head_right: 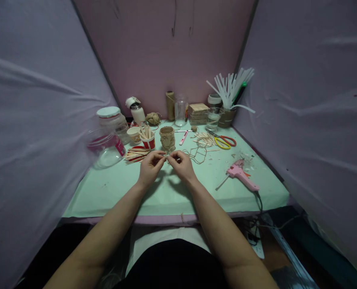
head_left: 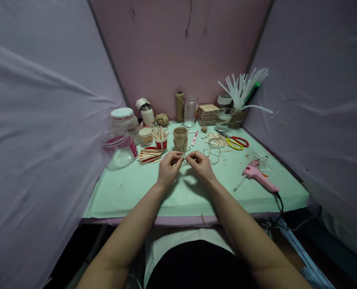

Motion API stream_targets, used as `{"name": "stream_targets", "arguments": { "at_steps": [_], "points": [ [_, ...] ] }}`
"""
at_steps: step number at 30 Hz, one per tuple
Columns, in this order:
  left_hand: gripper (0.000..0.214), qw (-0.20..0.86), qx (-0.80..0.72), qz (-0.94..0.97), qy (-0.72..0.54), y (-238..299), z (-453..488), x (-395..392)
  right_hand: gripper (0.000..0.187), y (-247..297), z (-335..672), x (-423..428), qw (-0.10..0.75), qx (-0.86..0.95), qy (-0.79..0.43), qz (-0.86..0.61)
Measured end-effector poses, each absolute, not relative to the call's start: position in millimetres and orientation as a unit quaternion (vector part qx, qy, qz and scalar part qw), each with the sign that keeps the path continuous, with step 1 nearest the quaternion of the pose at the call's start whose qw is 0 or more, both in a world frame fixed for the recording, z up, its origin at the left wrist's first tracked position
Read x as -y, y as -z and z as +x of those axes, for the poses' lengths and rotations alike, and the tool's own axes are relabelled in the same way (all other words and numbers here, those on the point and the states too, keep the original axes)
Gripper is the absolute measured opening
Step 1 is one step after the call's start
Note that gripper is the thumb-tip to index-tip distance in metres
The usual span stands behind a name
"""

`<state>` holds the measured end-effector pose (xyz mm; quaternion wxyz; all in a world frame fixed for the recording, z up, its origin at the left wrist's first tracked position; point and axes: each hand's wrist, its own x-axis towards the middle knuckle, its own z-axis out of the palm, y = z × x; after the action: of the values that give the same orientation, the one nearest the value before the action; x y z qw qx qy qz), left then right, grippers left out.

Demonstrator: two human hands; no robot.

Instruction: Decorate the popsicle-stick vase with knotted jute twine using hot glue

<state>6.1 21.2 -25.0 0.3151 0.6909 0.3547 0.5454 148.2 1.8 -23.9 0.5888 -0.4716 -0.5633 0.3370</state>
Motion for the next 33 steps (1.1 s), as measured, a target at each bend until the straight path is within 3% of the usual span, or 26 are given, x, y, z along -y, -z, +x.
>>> {"name": "stream_targets", "arguments": {
  "at_steps": [21,33],
  "points": [
    [0.009,0.291,-0.377,0.67,-0.57,23.9,5.6,-21.3,0.015,26.8,146.8,-0.7,0.572,0.581,-0.341,-0.468],
    [0.012,0.397,-0.387,0.607,-0.57,23.8,8.1,-24.8,0.018,24.0,148.2,-2.1,0.578,0.558,-0.413,-0.429]
  ]
}}
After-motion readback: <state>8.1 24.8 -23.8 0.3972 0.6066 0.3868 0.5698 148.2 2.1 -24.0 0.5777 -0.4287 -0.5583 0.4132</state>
